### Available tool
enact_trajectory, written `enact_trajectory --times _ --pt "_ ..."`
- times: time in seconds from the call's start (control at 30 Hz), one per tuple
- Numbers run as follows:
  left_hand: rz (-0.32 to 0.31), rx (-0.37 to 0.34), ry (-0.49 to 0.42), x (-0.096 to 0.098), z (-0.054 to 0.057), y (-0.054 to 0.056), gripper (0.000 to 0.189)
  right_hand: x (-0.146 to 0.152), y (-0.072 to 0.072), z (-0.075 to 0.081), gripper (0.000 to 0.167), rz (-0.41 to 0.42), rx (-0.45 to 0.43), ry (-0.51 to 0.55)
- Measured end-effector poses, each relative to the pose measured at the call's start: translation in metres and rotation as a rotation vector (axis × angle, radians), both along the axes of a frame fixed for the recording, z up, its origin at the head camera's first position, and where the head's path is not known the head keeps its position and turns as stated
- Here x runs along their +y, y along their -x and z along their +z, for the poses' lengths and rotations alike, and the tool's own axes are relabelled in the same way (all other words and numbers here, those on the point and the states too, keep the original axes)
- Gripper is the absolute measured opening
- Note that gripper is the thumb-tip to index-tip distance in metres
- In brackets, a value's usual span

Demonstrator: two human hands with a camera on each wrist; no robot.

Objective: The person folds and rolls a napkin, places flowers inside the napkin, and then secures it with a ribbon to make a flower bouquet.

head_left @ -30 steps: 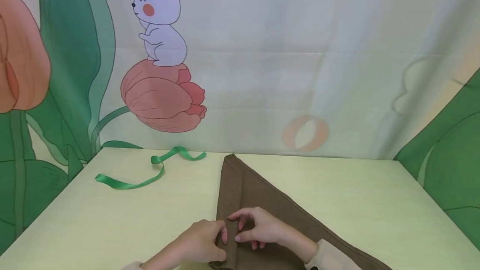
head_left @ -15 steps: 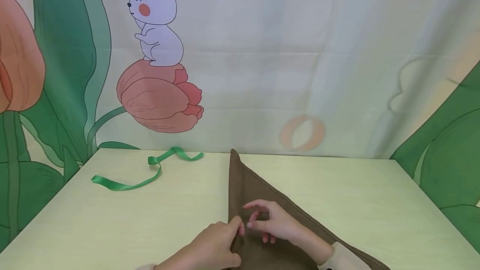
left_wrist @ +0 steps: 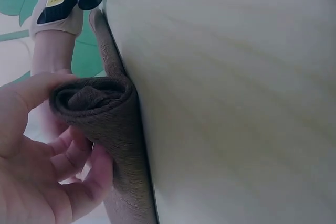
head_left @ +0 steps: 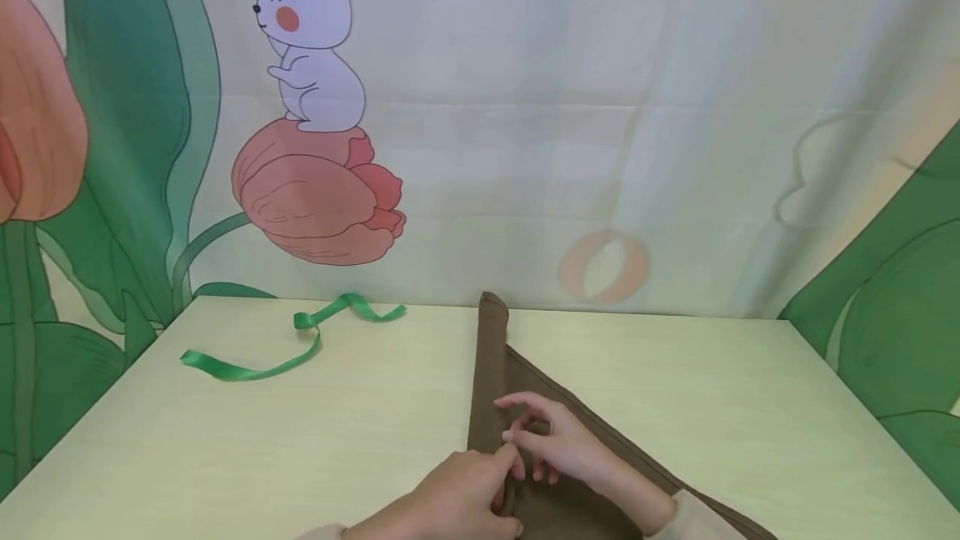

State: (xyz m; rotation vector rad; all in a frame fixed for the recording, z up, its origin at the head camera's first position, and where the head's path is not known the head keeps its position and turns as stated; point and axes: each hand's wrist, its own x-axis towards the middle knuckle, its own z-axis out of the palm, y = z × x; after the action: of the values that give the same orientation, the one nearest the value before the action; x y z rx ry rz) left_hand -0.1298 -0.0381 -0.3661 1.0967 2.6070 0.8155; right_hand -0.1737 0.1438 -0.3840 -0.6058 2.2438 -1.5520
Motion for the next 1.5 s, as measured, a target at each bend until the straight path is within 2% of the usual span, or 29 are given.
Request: enact_trajectory --times 0.17,0.27,0.43,0.57,0.83,1.0,1.2,1.5 --pt "-0.05 -0.082 -0.064 -0.005 0.001 0.001 0.023 0.004 -0.001 -0.004 0.037 -0.002 0.031 -0.083" --pt "-0.043 -0.121 -0.086 -0.011 0.004 0.001 0.016 0.007 0.0 -0.006 0.041 -0.004 0.014 -0.127" --pt "0.037 -0.129 -0.073 -0.021 0.004 0.005 0.013 0.009 0.001 -0.007 0.044 -0.008 -0.013 -0.162" --pt "0.081 -0.191 -0.081 -0.026 -0.001 0.008 0.016 0.01 0.002 -0.007 0.044 -0.014 -0.017 -0.178" --pt "0.08 -0.291 -0.086 -0.031 -0.007 0.009 0.026 0.01 0.002 -0.007 0.046 -0.007 -0.01 -0.191" --pt "0.077 -0.311 -0.082 -0.028 -0.008 0.01 0.026 0.01 0.003 -0.006 0.043 0.016 -0.029 -0.177" --pt "0.071 -0.322 -0.072 -0.029 -0.005 0.013 0.026 0.002 0.024 -0.001 0.042 0.069 -0.039 -0.196" --pt "0.061 -0.334 -0.052 -0.026 -0.006 0.013 0.025 0.001 0.074 0.002 0.038 0.051 -0.078 -0.286"
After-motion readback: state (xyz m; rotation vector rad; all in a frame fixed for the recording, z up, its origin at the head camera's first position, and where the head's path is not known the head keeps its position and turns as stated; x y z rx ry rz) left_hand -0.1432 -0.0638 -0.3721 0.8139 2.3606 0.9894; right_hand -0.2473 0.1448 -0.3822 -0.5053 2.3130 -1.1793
